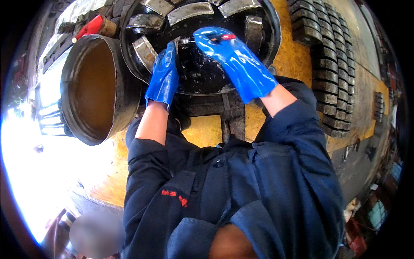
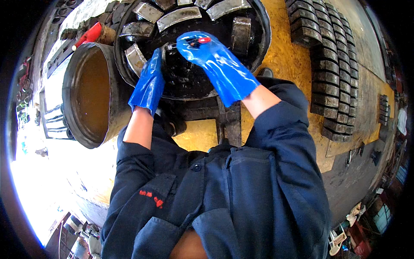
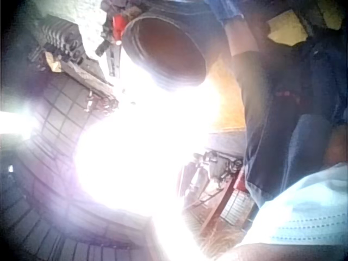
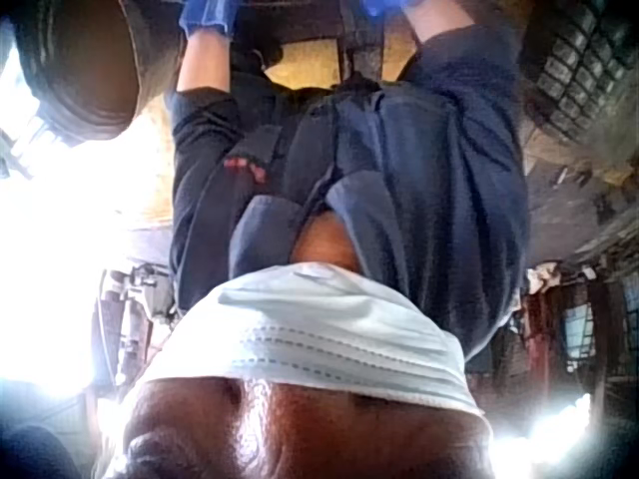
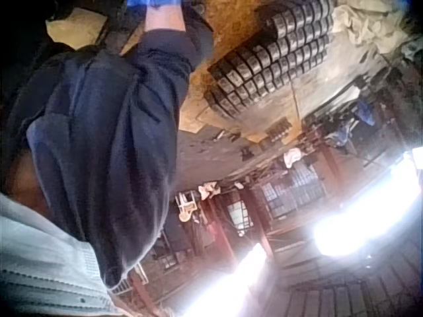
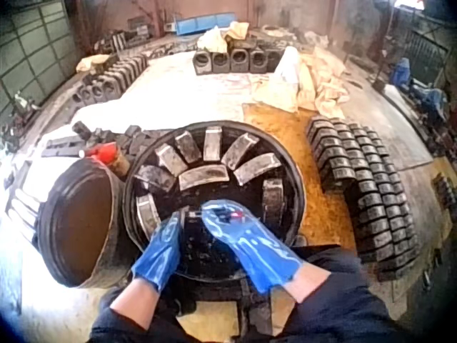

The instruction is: The person repeatedly picks up small metal blocks from a circular tray, scrubs them with a red-handled brush, and places them back. The person wears blue gloves and works in a workshop setting with stacked metal parts nearby.

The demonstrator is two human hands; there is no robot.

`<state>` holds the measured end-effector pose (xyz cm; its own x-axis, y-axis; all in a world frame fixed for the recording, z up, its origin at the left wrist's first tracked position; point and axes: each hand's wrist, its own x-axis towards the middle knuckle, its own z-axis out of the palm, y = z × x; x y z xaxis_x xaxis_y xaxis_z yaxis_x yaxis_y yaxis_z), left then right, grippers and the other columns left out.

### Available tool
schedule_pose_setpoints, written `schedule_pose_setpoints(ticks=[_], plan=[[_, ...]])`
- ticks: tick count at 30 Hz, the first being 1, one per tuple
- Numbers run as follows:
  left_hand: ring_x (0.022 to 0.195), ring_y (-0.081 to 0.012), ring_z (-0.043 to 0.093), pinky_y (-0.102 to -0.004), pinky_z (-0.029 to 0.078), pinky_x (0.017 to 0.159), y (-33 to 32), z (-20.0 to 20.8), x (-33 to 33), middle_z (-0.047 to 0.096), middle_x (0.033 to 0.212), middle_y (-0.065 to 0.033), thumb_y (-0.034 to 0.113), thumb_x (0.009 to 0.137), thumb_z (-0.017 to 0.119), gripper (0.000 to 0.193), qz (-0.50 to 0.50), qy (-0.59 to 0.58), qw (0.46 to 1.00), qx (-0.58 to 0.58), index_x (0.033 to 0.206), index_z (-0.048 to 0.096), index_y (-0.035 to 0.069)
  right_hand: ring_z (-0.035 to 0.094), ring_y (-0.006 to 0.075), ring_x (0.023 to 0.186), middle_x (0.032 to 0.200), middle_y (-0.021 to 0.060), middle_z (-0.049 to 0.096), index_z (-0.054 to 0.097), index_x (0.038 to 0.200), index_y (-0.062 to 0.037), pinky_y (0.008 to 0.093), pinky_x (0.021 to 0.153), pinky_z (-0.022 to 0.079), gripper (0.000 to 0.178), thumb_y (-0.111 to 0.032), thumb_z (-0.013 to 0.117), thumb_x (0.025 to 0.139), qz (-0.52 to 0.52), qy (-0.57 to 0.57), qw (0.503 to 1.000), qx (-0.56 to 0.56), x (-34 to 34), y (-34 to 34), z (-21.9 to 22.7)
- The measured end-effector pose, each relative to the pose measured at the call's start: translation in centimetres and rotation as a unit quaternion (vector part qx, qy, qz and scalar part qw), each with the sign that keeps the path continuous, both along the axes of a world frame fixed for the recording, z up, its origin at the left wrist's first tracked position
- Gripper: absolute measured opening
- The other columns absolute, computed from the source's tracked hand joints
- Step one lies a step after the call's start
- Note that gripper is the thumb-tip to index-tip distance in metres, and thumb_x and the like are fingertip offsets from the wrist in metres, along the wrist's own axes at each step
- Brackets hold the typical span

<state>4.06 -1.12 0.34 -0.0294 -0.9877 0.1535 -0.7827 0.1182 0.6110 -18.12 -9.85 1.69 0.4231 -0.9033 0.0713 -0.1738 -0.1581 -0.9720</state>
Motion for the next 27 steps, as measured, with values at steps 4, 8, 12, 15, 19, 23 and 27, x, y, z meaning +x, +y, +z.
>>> schedule_pose_setpoints(ticks=[4, 8, 12, 15, 19, 23, 27], plan=[[0.127, -0.0466, 0.061, -0.0495, 0.048, 0.112, -0.1, -0.9, 0.7, 0.062, 0.140, -0.0313, 0.003, 0.108, 0.046, 0.046, -0.010, -0.015, 1.000, 0.008, 0.153, 0.050, 0.001, 0.073, 0.0157, 0.092, 0.101, 0.0090, 0.078, 0.076, 0.106, -0.0046, 0.0316, 0.087, 0.061, 0.020, -0.020, 0.076, 0.094, 0.037, 0.027, 0.999, -0.002, 2.0, 0.7, -1.5], [0.127, -0.0452, 0.061, -0.0470, 0.047, 0.112, 0.0, 0.3, -0.4, 0.062, 0.141, -0.0308, 0.024, 0.114, 0.044, 0.046, 0.025, 0.004, 0.999, -0.033, 0.150, 0.053, -0.002, 0.076, 0.0289, 0.095, 0.103, 0.0145, 0.077, 0.076, 0.111, -0.0098, 0.0395, 0.085, 0.061, 0.020, -0.020, 0.077, 0.093, 0.099, -0.013, 0.991, -0.085, 0.3, 4.6, -2.1], [0.132, -0.0441, 0.059, -0.0441, 0.045, 0.115, -0.6, 5.1, -2.9, 0.059, 0.145, -0.0314, 0.041, 0.115, 0.042, 0.056, 0.130, 0.337, 0.912, 0.193, 0.146, 0.058, -0.003, 0.074, 0.0362, 0.095, 0.102, 0.0167, 0.076, 0.077, 0.108, -0.0126, 0.0421, 0.083, 0.061, 0.017, -0.023, 0.071, 0.096, 0.163, 0.135, 0.977, -0.017, -3.6, 5.2, -1.3], [0.135, -0.0457, 0.056, -0.0445, 0.042, 0.118, -0.6, 3.9, -2.4, 0.057, 0.147, -0.0323, 0.043, 0.114, 0.044, 0.057, 0.141, 0.386, 0.885, 0.220, 0.148, 0.057, -0.001, 0.075, 0.0279, 0.089, 0.096, 0.0132, 0.076, 0.077, 0.104, -0.0120, 0.0382, 0.083, 0.060, 0.015, -0.020, 0.067, 0.096, 0.209, 0.276, 0.937, -0.055, -4.3, 3.8, -1.9], [0.139, -0.0478, 0.052, -0.0451, 0.038, 0.121, -0.7, -1.9, 0.4, 0.054, 0.150, -0.0334, 0.046, 0.112, 0.047, 0.060, 0.058, 0.061, 0.994, 0.068, 0.151, 0.055, 0.001, 0.072, 0.0121, 0.100, 0.108, 0.0046, 0.078, 0.078, 0.116, -0.0075, 0.0301, 0.095, 0.059, 0.023, -0.012, 0.080, 0.093, 0.057, 0.061, 0.991, 0.106, -2.9, 0.4, -0.5], [0.143, -0.0511, 0.047, -0.0478, 0.034, 0.125, -1.1, -4.4, 0.7, 0.049, 0.154, -0.0351, 0.047, 0.111, 0.047, 0.061, 0.110, 0.135, 0.982, 0.077, 0.154, 0.053, 0.003, 0.071, 0.0144, 0.101, 0.109, 0.0061, 0.078, 0.077, 0.117, -0.0058, 0.0312, 0.095, 0.058, 0.024, -0.015, 0.077, 0.095, -0.030, 0.018, 0.995, 0.095, -0.2, -2.9, -0.8], [0.146, -0.0469, 0.046, -0.0462, 0.033, 0.125, -1.2, -4.9, 0.7, 0.048, 0.156, -0.0346, 0.054, 0.109, 0.048, 0.072, 0.076, 0.062, 0.992, 0.074, 0.156, 0.048, -0.001, 0.071, 0.0166, 0.102, 0.110, 0.0077, 0.078, 0.077, 0.118, -0.0042, 0.0323, 0.095, 0.057, 0.026, -0.019, 0.075, 0.096, -0.077, 0.059, 0.988, 0.124, 0.3, -3.4, -2.3]])
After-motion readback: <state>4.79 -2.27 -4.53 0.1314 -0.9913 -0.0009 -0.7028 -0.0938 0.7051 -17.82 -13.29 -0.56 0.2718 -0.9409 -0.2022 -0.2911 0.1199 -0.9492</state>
